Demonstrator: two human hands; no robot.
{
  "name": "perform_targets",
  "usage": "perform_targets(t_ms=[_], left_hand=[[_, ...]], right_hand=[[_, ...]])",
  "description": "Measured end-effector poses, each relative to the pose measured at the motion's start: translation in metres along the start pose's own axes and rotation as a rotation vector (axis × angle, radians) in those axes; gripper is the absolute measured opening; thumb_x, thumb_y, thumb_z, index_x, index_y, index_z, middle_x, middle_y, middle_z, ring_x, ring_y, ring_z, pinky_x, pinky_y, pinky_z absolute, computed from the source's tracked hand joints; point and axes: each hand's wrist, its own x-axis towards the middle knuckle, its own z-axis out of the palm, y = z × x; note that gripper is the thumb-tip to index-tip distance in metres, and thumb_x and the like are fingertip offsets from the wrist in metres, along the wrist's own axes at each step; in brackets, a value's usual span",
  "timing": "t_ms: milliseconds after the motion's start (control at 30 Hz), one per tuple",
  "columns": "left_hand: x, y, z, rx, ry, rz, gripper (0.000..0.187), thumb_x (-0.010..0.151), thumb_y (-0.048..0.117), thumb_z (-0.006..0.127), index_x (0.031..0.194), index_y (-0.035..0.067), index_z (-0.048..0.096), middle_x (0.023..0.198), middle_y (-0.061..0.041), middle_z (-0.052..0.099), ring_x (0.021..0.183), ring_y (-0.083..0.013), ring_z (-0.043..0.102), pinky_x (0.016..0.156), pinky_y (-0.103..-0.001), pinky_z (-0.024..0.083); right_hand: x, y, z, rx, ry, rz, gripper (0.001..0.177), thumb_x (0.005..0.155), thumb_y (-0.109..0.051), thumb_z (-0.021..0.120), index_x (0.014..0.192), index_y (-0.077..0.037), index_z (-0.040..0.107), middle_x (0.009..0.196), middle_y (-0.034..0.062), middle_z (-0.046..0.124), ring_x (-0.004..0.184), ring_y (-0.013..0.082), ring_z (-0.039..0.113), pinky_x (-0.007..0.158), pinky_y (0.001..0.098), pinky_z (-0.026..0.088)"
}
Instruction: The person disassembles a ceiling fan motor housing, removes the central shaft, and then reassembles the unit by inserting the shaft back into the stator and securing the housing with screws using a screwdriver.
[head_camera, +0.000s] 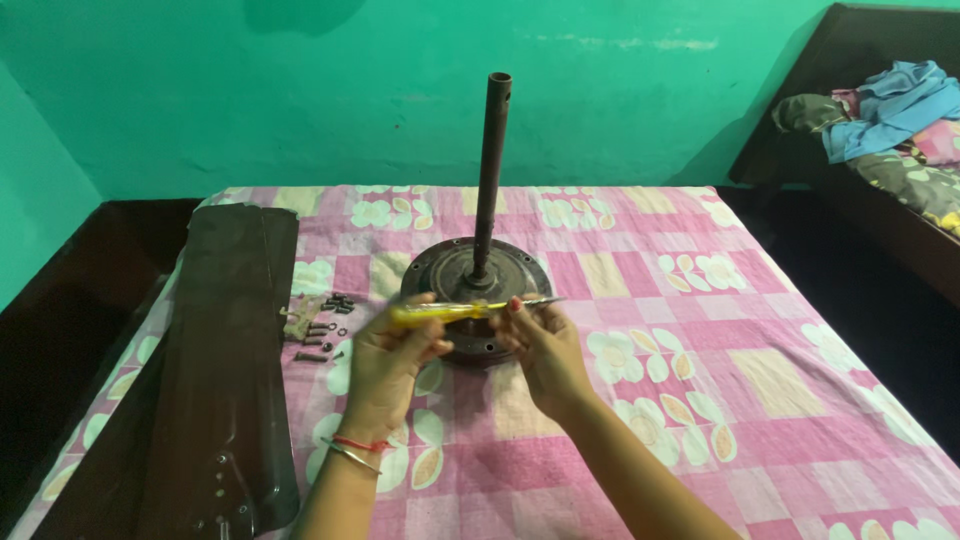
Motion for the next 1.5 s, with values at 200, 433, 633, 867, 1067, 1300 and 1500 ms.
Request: perform_targets(t_ms=[200,433,633,867,1067,1300,1500], left_hand=[[-0.003,0.042,-0.007,0.012,0.009,0.352,0.024,0.099,0.015,0.067,0.119,0.005,0.063,0.114,-0.003,0.070,0.108,-0.0134,0.071,0.094,-0.036,0.062],[-0.005,0.060,0.020,0.310,-0.003,0.456,0.017,0.103,0.012,0.065,0.117,0.002,0.063,0.113,-0.008,0.071,0.106,-0.0179,0.073,0.095,-0.034,0.060],[0.009,0.065,0.046,0.474,-0.082,0.490,0.023,0.101,0.007,0.067,0.123,0.000,0.064,0.115,-0.007,0.071,0.110,-0.0149,0.071,0.098,-0.031,0.062],[0.028,0.071,0.080,0.691,-0.113,0.412,0.033,0.097,0.013,0.072,0.127,0.001,0.066,0.106,-0.005,0.077,0.099,-0.0095,0.074,0.089,-0.024,0.061],[0.029,0.072,0.091,0.680,-0.121,0.415,0.034,0.098,0.015,0.072,0.129,0.001,0.066,0.106,-0.005,0.077,0.097,-0.0086,0.074,0.089,-0.025,0.061],[0.028,0.068,0.092,0.760,-0.088,0.414,0.033,0.098,0.016,0.072,0.128,0.003,0.067,0.100,-0.005,0.078,0.093,-0.0098,0.074,0.084,-0.026,0.061],[0.039,0.052,0.106,0.982,-0.026,0.382,0.046,0.093,0.021,0.078,0.132,0.007,0.060,0.098,-0.008,0.081,0.084,-0.0148,0.081,0.069,-0.030,0.063]], right_hand=[[-0.008,0.008,-0.037,-0.829,0.100,-0.487,0.023,0.098,-0.023,0.073,0.112,-0.005,0.070,0.093,0.0062,0.068,0.074,0.0127,0.058,0.065,0.0242,0.047],[-0.001,-0.002,-0.043,-0.960,-0.075,-0.549,0.106,0.066,-0.025,0.092,0.154,-0.006,0.036,0.148,0.0150,0.042,0.131,0.0269,0.051,0.096,0.0375,0.055],[-0.003,0.001,-0.041,-1.033,-0.124,-0.537,0.137,0.054,-0.032,0.101,0.157,0.005,0.018,0.156,0.0257,0.036,0.146,0.0370,0.040,0.118,0.0431,0.037],[0.001,0.005,-0.046,-1.171,-0.096,-0.549,0.139,0.054,-0.035,0.101,0.156,0.009,0.019,0.159,0.0306,0.031,0.151,0.0401,0.031,0.122,0.0435,0.030],[0.001,0.002,-0.044,-1.219,-0.098,-0.528,0.139,0.053,-0.036,0.102,0.155,0.010,0.018,0.159,0.0307,0.030,0.151,0.0398,0.030,0.121,0.0435,0.030],[-0.003,0.001,-0.041,-1.095,-0.128,-0.557,0.139,0.056,-0.035,0.100,0.157,0.010,0.017,0.159,0.0284,0.035,0.150,0.0366,0.036,0.121,0.0424,0.033],[-0.003,0.002,-0.040,-1.145,-0.117,-0.572,0.140,0.054,-0.036,0.101,0.156,0.011,0.017,0.158,0.0295,0.035,0.149,0.0383,0.037,0.121,0.0425,0.033]])
